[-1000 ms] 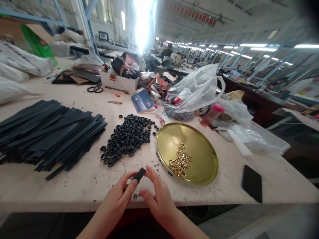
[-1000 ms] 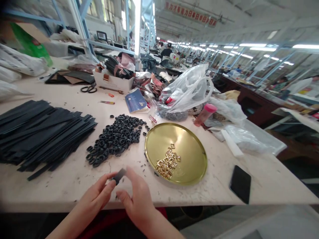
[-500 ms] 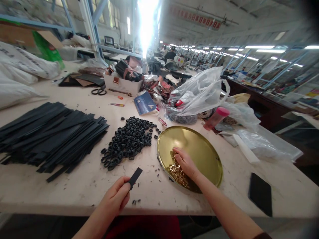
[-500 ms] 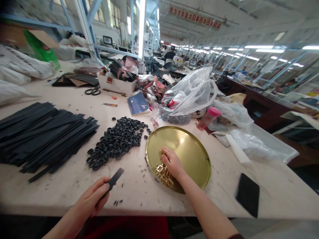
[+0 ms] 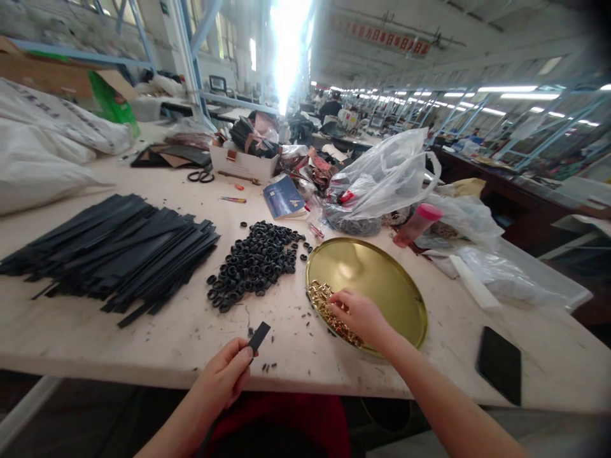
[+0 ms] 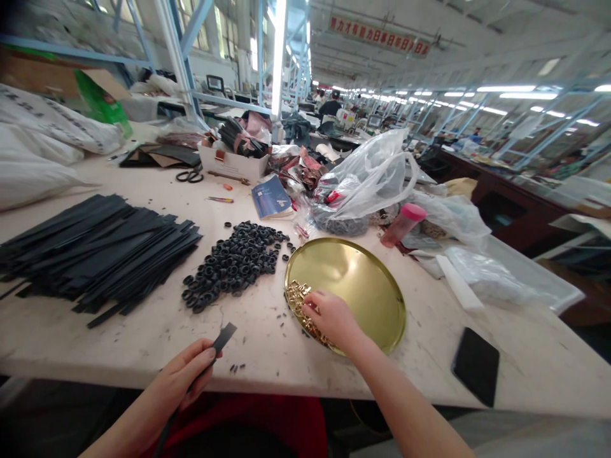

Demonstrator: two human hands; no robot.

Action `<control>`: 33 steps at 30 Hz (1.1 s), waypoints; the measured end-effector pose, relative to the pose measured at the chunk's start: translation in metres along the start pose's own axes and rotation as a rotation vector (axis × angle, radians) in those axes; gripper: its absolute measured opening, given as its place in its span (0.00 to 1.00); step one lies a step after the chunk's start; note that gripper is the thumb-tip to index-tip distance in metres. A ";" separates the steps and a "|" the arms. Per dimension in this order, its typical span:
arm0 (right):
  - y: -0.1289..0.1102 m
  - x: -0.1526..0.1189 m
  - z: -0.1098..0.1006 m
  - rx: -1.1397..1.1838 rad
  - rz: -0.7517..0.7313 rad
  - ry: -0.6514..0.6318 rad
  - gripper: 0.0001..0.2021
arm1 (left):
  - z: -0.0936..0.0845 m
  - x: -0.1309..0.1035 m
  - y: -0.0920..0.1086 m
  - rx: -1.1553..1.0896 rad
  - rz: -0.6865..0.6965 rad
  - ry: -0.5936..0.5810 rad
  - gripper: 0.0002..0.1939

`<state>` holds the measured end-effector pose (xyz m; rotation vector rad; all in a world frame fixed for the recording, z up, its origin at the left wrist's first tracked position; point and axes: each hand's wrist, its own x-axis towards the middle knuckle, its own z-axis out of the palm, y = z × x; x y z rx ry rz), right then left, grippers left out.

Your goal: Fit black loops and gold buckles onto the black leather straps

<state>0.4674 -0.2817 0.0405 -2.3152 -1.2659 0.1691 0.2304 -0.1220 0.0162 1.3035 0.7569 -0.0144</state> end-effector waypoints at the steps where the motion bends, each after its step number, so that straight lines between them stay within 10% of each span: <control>1: -0.005 -0.001 0.002 -0.038 0.010 -0.025 0.07 | 0.003 -0.001 0.000 0.006 0.004 -0.016 0.21; 12: -0.028 0.004 0.015 0.042 0.075 -0.061 0.04 | 0.004 -0.015 0.013 0.253 0.244 0.021 0.13; 18: -0.093 -0.010 0.036 0.843 0.153 -0.240 0.08 | 0.012 -0.011 0.042 0.441 0.441 0.086 0.13; 26: -0.119 -0.024 0.053 1.251 0.267 -0.387 0.20 | -0.002 -0.006 0.028 0.428 0.323 0.196 0.10; 33: -0.109 -0.023 0.067 1.101 0.308 -0.282 0.22 | 0.000 -0.001 0.025 0.442 0.191 -0.008 0.12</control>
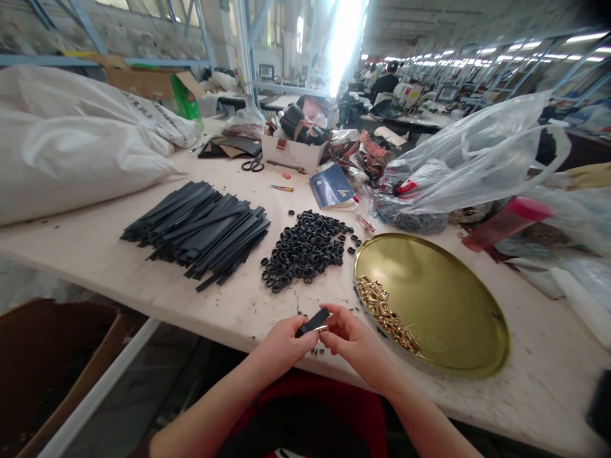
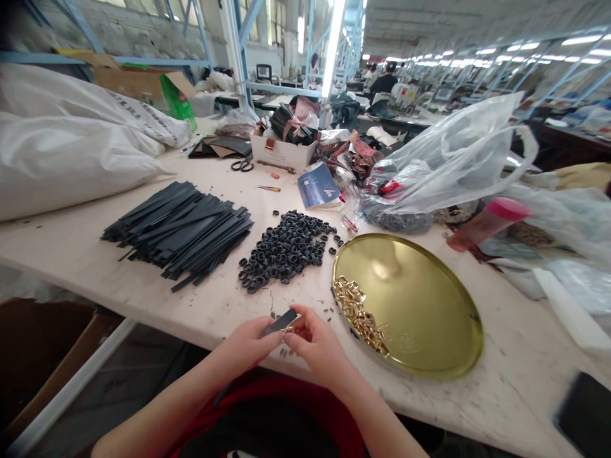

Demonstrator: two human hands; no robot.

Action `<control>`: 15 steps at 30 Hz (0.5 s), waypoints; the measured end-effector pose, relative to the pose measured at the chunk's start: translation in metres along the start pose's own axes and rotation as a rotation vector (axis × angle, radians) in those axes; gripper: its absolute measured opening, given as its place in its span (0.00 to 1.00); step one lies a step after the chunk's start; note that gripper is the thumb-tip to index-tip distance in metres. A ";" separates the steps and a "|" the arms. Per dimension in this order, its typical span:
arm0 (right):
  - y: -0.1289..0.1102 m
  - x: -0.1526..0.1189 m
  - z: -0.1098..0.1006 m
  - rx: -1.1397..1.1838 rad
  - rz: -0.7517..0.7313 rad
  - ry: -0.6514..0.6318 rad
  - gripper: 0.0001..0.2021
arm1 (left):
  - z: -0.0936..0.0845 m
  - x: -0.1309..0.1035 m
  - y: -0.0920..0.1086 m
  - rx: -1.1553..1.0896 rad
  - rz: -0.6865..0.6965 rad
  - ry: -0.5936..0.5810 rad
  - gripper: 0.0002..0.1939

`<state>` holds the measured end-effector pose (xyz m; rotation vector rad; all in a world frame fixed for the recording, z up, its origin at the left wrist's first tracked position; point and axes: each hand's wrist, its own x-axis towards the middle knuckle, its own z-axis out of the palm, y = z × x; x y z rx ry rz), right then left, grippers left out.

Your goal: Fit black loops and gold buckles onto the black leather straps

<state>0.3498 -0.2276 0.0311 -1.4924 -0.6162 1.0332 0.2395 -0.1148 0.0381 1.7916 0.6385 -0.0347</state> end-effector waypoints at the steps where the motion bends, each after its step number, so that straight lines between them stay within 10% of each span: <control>1: 0.001 0.001 0.000 0.051 0.000 0.015 0.22 | 0.000 -0.001 -0.001 -0.021 0.006 -0.023 0.13; 9: 0.000 -0.003 0.017 0.646 0.223 0.223 0.15 | -0.015 -0.023 -0.001 0.076 0.093 -0.004 0.14; 15: 0.010 -0.016 0.038 0.452 0.100 0.246 0.12 | -0.010 -0.029 0.008 0.068 0.173 -0.044 0.09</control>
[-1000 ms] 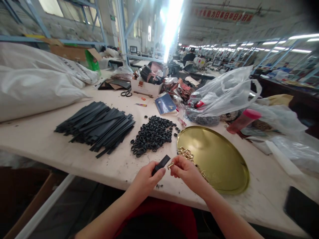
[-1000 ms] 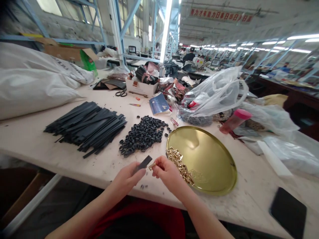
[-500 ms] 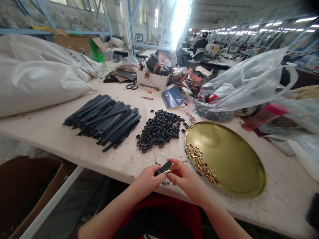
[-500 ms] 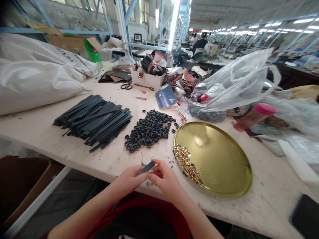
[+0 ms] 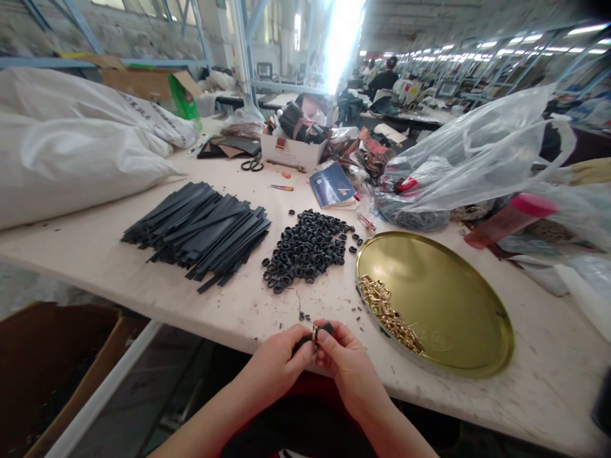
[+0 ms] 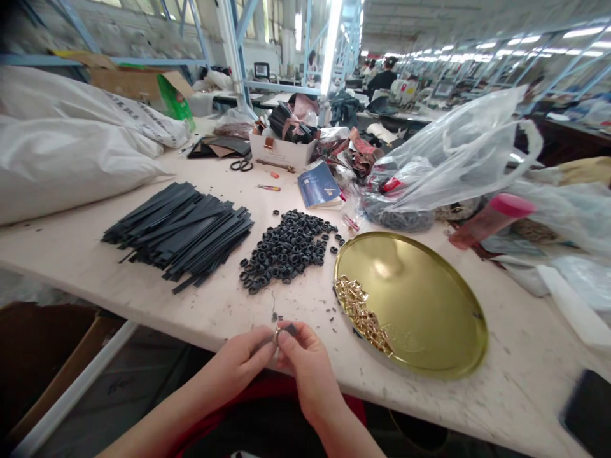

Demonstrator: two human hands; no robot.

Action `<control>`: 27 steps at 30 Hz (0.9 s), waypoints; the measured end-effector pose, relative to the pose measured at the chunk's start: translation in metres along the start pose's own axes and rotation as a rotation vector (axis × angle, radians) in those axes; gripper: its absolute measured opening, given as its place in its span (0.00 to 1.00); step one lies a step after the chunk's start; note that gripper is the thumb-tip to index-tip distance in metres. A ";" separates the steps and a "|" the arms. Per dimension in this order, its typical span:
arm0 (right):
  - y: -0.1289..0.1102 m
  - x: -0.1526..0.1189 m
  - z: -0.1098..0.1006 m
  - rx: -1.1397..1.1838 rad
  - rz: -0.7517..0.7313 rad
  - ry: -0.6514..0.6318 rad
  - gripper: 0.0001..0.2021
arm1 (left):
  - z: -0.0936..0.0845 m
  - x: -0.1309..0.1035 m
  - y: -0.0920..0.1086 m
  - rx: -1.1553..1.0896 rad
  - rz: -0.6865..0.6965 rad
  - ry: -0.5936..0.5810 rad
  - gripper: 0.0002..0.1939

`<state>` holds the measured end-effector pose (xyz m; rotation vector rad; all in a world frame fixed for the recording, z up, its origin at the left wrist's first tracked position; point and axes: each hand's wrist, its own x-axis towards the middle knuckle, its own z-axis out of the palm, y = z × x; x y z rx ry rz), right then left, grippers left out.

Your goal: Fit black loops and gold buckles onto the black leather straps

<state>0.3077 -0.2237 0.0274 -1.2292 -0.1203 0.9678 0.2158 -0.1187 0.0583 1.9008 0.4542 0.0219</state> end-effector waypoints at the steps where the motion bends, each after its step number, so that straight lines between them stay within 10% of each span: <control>1: 0.001 -0.002 0.000 -0.116 -0.107 0.030 0.11 | 0.001 0.000 0.000 -0.030 -0.012 0.004 0.08; 5: 0.002 -0.009 -0.003 -0.436 -0.360 0.031 0.08 | 0.005 -0.003 -0.006 -0.160 -0.082 -0.013 0.09; 14: 0.000 -0.008 -0.003 -0.384 -0.185 0.003 0.13 | 0.015 -0.004 -0.004 -0.454 -0.257 -0.029 0.13; 21: 0.005 -0.017 -0.012 -0.748 -0.626 0.069 0.06 | 0.017 -0.007 -0.001 -0.353 -0.237 -0.004 0.12; 27: 0.001 -0.011 -0.010 -0.536 -0.299 0.052 0.12 | 0.018 -0.005 -0.005 -0.407 -0.241 -0.019 0.11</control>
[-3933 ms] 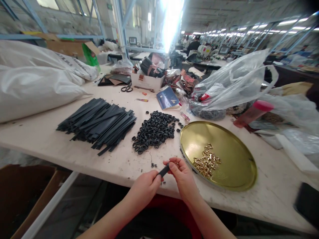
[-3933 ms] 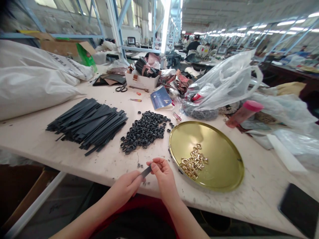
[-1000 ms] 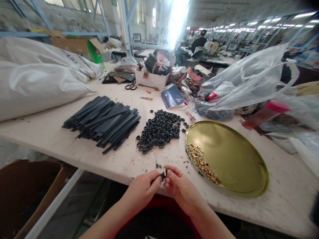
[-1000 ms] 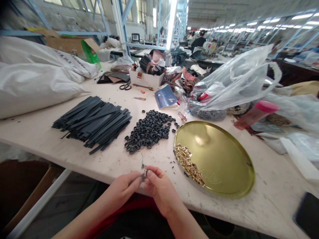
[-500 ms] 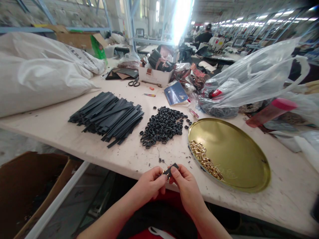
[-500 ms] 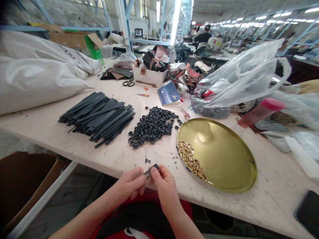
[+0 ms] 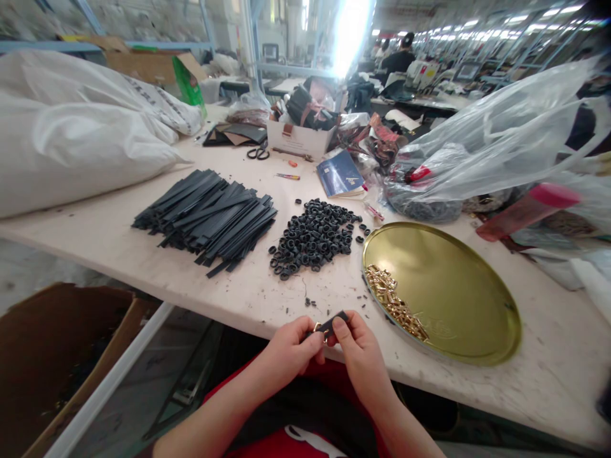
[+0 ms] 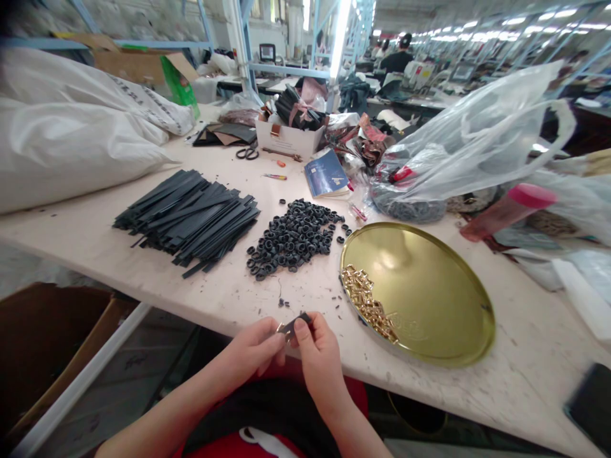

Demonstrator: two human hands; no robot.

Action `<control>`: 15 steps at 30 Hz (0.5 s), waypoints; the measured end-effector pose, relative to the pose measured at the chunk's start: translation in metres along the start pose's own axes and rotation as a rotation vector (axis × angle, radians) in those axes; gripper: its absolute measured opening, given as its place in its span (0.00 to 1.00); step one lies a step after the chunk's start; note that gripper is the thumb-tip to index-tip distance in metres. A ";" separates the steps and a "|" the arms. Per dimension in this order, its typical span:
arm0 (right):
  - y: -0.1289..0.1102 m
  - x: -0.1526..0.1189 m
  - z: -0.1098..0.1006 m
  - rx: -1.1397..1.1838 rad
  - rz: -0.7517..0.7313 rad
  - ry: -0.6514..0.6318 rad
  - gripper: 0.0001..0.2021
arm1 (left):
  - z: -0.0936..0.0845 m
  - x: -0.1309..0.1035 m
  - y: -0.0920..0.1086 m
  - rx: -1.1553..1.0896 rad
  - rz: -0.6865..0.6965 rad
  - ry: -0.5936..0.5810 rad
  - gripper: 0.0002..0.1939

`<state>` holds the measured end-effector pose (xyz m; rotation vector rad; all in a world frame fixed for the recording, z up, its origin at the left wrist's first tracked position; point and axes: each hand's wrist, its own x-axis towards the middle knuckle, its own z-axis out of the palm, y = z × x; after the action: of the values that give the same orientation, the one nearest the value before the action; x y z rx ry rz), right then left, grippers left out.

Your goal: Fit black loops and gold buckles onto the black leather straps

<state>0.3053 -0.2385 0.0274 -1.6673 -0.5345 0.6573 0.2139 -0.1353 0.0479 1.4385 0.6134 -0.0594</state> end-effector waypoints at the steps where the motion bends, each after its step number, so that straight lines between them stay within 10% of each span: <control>1: 0.000 0.002 0.000 0.015 0.011 -0.024 0.13 | 0.000 0.001 -0.001 -0.011 -0.008 0.006 0.11; 15: 0.006 -0.004 -0.004 -0.254 -0.170 -0.024 0.05 | 0.004 0.001 -0.011 0.205 0.019 0.143 0.10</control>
<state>0.3054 -0.2456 0.0223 -1.8271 -0.7940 0.5009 0.2119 -0.1401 0.0373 1.6574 0.7275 -0.0046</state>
